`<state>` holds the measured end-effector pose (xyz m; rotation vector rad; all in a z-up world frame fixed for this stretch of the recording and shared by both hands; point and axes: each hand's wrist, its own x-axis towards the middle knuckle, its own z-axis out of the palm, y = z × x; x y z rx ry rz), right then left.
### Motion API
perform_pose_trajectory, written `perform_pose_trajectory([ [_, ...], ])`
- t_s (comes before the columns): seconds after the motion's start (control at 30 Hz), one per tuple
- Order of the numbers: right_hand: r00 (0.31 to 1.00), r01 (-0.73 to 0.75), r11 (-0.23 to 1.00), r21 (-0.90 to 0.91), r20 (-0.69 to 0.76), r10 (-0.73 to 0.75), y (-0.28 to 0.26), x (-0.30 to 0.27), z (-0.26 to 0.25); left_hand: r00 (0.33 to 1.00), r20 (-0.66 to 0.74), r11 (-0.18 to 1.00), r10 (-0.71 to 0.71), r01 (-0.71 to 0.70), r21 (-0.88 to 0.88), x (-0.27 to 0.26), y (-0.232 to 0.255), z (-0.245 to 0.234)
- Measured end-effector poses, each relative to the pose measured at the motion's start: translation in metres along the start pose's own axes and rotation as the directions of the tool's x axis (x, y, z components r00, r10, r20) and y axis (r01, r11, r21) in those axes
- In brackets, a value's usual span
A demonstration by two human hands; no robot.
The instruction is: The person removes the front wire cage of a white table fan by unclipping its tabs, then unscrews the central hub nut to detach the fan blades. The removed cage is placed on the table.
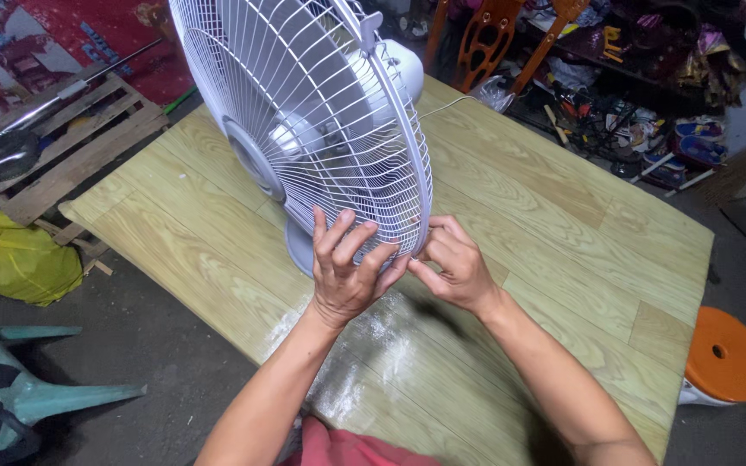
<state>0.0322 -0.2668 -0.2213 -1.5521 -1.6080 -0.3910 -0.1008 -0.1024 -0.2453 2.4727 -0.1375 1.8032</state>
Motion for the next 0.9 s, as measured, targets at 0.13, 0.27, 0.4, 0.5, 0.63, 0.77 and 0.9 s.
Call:
perform_pose_trajectory([
  [0.13, 0.972, -0.232, 0.940, 0.249, 0.032, 0.231, 0.002, -0.016, 0.000, 1.000, 0.010, 1.000, -0.017, 0.017, -0.001, 0.000, -0.001, -0.002],
  [0.27, 0.695, -0.576, 0.460, 0.676, 0.109, 0.711, -0.008, -0.027, 0.024, 1.000, 0.016, 1.000, -0.009, 0.009, -0.001, 0.000, -0.002, -0.004],
  [0.4, 0.380, -0.556, -0.173, 0.813, 0.434, 0.817, -0.021, -0.032, 0.041, 1.000, 0.011, 1.000, -0.020, 0.020, -0.002, -0.001, 0.000, -0.005],
  [0.5, 0.305, -0.532, -0.345, 0.773, 0.556, 0.773, -0.024, -0.030, 0.043, 1.000, 0.014, 1.000, -0.027, 0.027, -0.009, -0.002, -0.001, -0.007],
  [0.63, 0.197, -0.709, -0.392, 0.586, 0.699, 0.688, -0.015, -0.023, 0.036, 1.000, -0.001, 1.000, -0.011, 0.011, -0.014, -0.001, -0.002, -0.006],
  [0.77, 0.248, -0.723, -0.342, 0.600, 0.687, 0.683, -0.006, -0.021, 0.029, 1.000, -0.006, 0.999, -0.030, 0.030, -0.032, -0.002, 0.001, -0.003],
  [0.9, 0.234, -0.755, -0.255, 0.605, 0.610, 0.757, -0.009, -0.020, 0.036, 1.000, -0.002, 0.999, -0.025, 0.025, -0.035, 0.002, 0.000, -0.004],
])
